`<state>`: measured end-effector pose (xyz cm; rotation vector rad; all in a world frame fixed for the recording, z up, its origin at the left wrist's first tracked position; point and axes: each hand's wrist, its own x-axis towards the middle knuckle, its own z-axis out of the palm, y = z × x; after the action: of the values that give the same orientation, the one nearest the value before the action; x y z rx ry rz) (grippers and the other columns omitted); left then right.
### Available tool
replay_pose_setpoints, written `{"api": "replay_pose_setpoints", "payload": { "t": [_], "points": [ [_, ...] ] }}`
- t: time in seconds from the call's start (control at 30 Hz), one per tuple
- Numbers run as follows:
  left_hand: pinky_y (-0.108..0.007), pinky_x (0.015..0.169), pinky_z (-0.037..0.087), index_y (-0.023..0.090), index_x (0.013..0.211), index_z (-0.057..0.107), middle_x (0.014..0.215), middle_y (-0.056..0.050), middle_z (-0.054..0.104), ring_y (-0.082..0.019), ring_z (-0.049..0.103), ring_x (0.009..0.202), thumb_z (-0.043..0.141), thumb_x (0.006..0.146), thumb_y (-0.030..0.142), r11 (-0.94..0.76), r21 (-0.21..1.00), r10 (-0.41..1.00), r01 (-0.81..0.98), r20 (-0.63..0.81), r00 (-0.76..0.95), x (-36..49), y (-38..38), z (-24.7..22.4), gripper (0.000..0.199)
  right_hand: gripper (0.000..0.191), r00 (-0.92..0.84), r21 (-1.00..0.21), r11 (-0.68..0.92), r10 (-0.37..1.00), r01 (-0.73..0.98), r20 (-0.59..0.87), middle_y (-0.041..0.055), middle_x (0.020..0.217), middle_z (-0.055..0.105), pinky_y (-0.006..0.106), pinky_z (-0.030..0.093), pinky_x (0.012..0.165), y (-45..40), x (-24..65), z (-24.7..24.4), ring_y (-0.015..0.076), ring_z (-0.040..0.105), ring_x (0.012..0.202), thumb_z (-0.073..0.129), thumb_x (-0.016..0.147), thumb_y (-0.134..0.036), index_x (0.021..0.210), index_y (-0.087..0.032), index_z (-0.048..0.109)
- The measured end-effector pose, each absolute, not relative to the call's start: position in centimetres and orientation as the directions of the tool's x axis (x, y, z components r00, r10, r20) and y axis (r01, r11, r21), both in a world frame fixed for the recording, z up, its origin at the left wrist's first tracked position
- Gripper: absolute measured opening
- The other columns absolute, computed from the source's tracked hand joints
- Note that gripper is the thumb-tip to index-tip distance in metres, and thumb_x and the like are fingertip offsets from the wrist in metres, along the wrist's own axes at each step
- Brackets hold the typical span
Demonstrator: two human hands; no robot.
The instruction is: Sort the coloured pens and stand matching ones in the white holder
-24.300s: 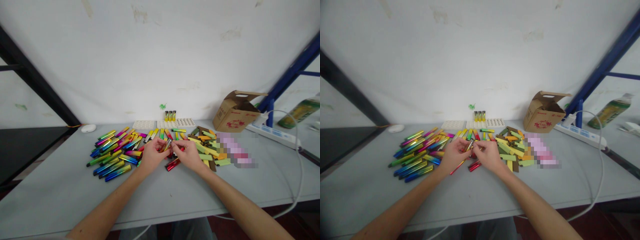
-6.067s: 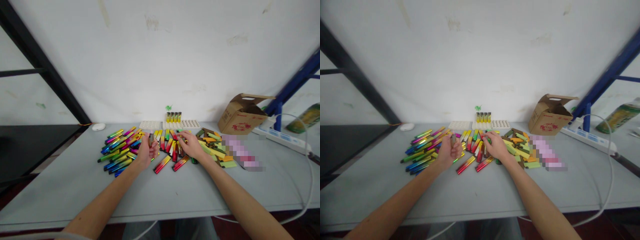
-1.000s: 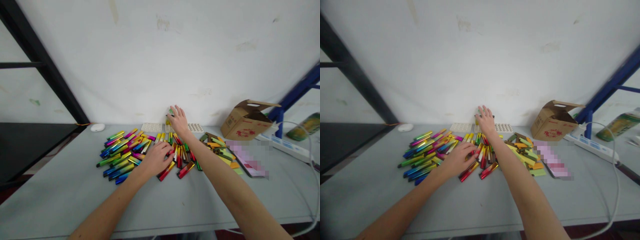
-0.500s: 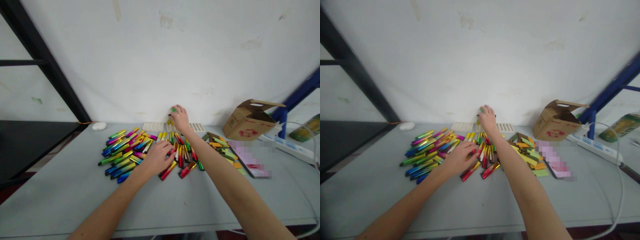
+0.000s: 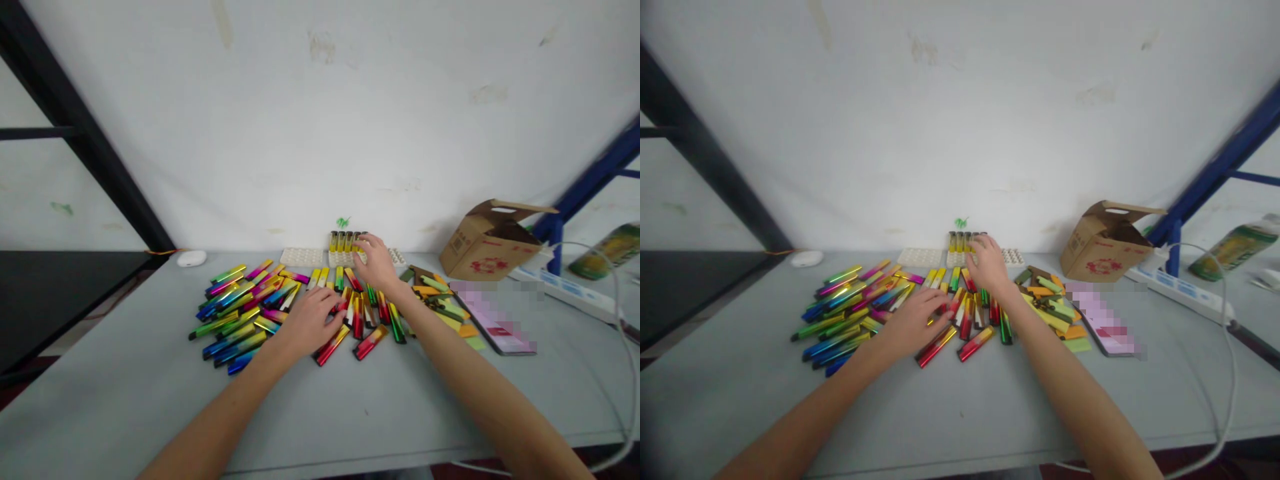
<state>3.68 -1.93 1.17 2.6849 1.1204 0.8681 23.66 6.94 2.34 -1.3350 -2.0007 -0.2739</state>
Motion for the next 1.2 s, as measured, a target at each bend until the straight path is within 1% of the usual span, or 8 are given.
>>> {"api": "replay_pose_setpoints", "payload": {
  "t": [0.1, 0.17, 0.27, 0.4, 0.53, 0.8, 1.0, 1.2],
  "points": [
    [-0.038, 0.089, 0.048, 0.019, 0.097, 0.064, 0.1, -0.008, 0.065, -0.022, 0.058, 0.098, 0.053, 0.089, 0.024, -0.728, 0.278, 0.677, 0.627, 0.441, 0.59, 3.8, -2.0, 0.9, 0.015, 0.024, -0.235, -0.338, 0.482, 0.791, 0.808, 0.566, 0.0102, 0.1, 0.07, 0.037, 0.046, 0.092, 3.9, 25.8, 1.9, 0.0224, 0.062, 0.098, 0.047, 0.089, -0.023, 0.098, -0.016, 0.068],
    [-0.04, 0.09, 0.047, 0.019, 0.096, 0.064, 0.1, -0.008, 0.065, -0.023, 0.058, 0.098, 0.053, 0.089, 0.025, -0.73, 0.262, 0.674, 0.632, 0.43, 0.601, 4.0, -2.1, 0.8, 0.015, 0.022, -0.29, -0.34, 0.503, 0.806, 0.795, 0.516, 0.0087, 0.097, 0.071, 0.036, 0.046, 0.091, 2.1, 26.6, 1.7, 0.022, 0.062, 0.095, 0.049, 0.088, -0.023, 0.094, -0.017, 0.069],
    [-0.04, 0.092, 0.047, 0.018, 0.097, 0.064, 0.1, -0.008, 0.065, -0.023, 0.057, 0.099, 0.053, 0.089, 0.025, -0.732, 0.255, 0.67, 0.632, 0.437, 0.6, 4.1, -2.2, 0.6, 0.016, 0.024, -0.368, -0.304, 0.548, 0.793, 0.78, 0.485, 0.0096, 0.104, 0.069, 0.037, 0.045, 0.095, 0.3, 26.6, 1.4, 0.0224, 0.06, 0.101, 0.049, 0.09, -0.023, 0.101, -0.017, 0.069],
    [-0.04, 0.092, 0.047, 0.02, 0.097, 0.065, 0.1, -0.007, 0.066, -0.022, 0.057, 0.098, 0.054, 0.088, 0.024, -0.731, 0.264, 0.669, 0.629, 0.46, 0.584, 4.1, -2.0, 0.4, 0.015, 0.036, -0.463, -0.251, 0.591, 0.779, 0.766, 0.422, 0.0111, 0.125, 0.062, 0.043, 0.038, 0.105, -0.7, 25.7, 1.0, 0.0247, 0.051, 0.12, 0.046, 0.093, -0.029, 0.123, -0.017, 0.061],
    [-0.041, 0.094, 0.046, 0.019, 0.097, 0.065, 0.103, -0.007, 0.066, -0.022, 0.058, 0.1, 0.053, 0.088, 0.024, -0.7, 0.268, 0.688, 0.662, 0.503, 0.523, 3.7, -1.8, 0.2, 0.015, 0.038, -0.503, -0.22, 0.592, 0.79, 0.776, 0.35, 0.0105, 0.132, 0.058, 0.048, 0.034, 0.108, -0.9, 25.2, 0.5, 0.0274, 0.043, 0.129, 0.043, 0.095, -0.032, 0.125, -0.018, 0.061],
    [-0.043, 0.092, 0.047, 0.017, 0.092, 0.065, 0.099, -0.009, 0.066, -0.024, 0.059, 0.097, 0.051, 0.088, 0.023, -0.606, 0.245, 0.731, 0.757, 0.547, 0.409, 2.7, -1.2, 1.1, 0.016, 0.037, -0.474, -0.232, 0.581, 0.791, 0.78, 0.387, 0.0135, 0.13, 0.058, 0.047, 0.033, 0.109, -1.0, 24.9, -0.1, 0.0256, 0.045, 0.128, 0.043, 0.094, -0.03, 0.122, -0.017, 0.063],
    [-0.047, 0.099, 0.045, 0.015, 0.112, 0.061, 0.115, -0.013, 0.063, -0.028, 0.057, 0.11, 0.051, 0.087, 0.03, -0.503, 0.275, 0.775, 0.819, 0.563, 0.287, 1.1, -0.1, 0.8, 0.031, 0.035, -0.447, -0.257, 0.569, 0.797, 0.781, 0.405, 0.0141, 0.129, 0.058, 0.047, 0.036, 0.107, -1.2, 24.6, -0.2, 0.0257, 0.046, 0.126, 0.046, 0.092, -0.027, 0.119, -0.016, 0.064],
    [-0.054, 0.104, 0.037, 0.02, 0.12, 0.061, 0.12, -0.011, 0.066, -0.031, 0.053, 0.12, 0.054, 0.086, 0.034, -0.607, 0.197, 0.758, 0.77, 0.433, 0.487, 0.7, -0.2, 0.8, 0.038, 0.036, -0.454, -0.269, 0.578, 0.794, 0.77, 0.405, 0.0139, 0.128, 0.059, 0.044, 0.036, 0.107, -1.3, 24.6, 0.0, 0.0247, 0.048, 0.123, 0.044, 0.093, -0.029, 0.12, -0.015, 0.063]
  ]
}}
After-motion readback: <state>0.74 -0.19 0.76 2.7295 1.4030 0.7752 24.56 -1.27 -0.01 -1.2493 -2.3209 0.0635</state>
